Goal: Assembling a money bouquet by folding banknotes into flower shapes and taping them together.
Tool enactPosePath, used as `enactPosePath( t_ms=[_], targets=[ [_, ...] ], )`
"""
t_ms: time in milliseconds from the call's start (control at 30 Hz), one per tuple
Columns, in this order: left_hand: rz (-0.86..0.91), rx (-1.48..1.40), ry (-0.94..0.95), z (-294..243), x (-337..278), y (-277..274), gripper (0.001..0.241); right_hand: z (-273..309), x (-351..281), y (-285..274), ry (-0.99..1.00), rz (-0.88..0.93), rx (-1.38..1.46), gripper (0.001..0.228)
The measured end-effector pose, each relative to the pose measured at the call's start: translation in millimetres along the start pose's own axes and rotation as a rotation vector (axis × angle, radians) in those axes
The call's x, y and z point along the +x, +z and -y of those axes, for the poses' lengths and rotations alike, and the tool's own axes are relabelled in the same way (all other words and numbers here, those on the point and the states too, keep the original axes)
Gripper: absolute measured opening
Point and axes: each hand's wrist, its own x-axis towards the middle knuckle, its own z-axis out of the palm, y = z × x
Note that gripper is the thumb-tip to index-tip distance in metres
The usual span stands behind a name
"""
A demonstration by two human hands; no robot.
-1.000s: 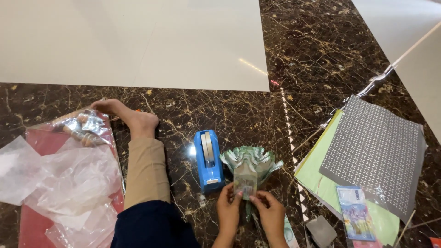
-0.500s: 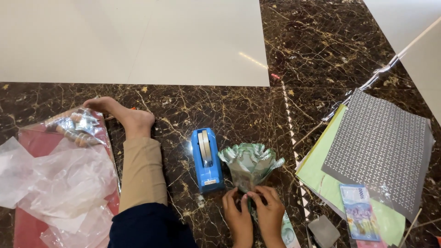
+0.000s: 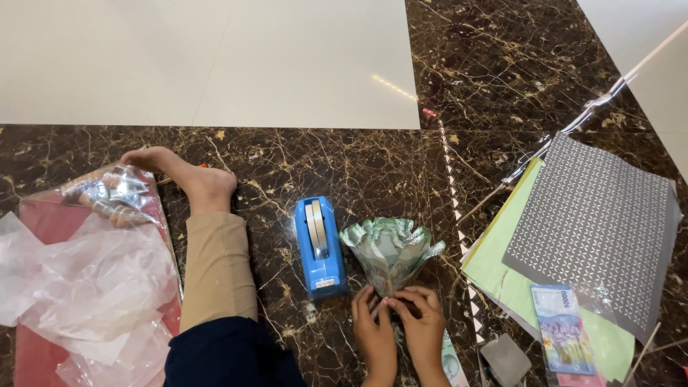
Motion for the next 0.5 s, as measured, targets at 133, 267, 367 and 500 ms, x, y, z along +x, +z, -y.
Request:
enactPosePath(
  t_ms=[133, 267, 367, 500],
  targets=[
    [0.013, -0.033, -0.025, -6, -2, -4, 0.099, -9, 8, 4, 0.12, 0.019, 0.103, 0.024],
    [0.017, 0.069, -0.025, -11, -7, -8, 0.102, 1, 10, 4, 0.131, -0.003, -0.018, 0.023],
    [0.046, 0.117, -0.056, -15, -9, -12, 0.099, 7, 8, 6, 0.089, -0.017, -0.032, 0.021],
    [0.046, 0.083, -0.047, -15, -8, -12, 0.096, 6, 3, 16, 0.025, 0.022, -0.105, 0.017]
  ],
)
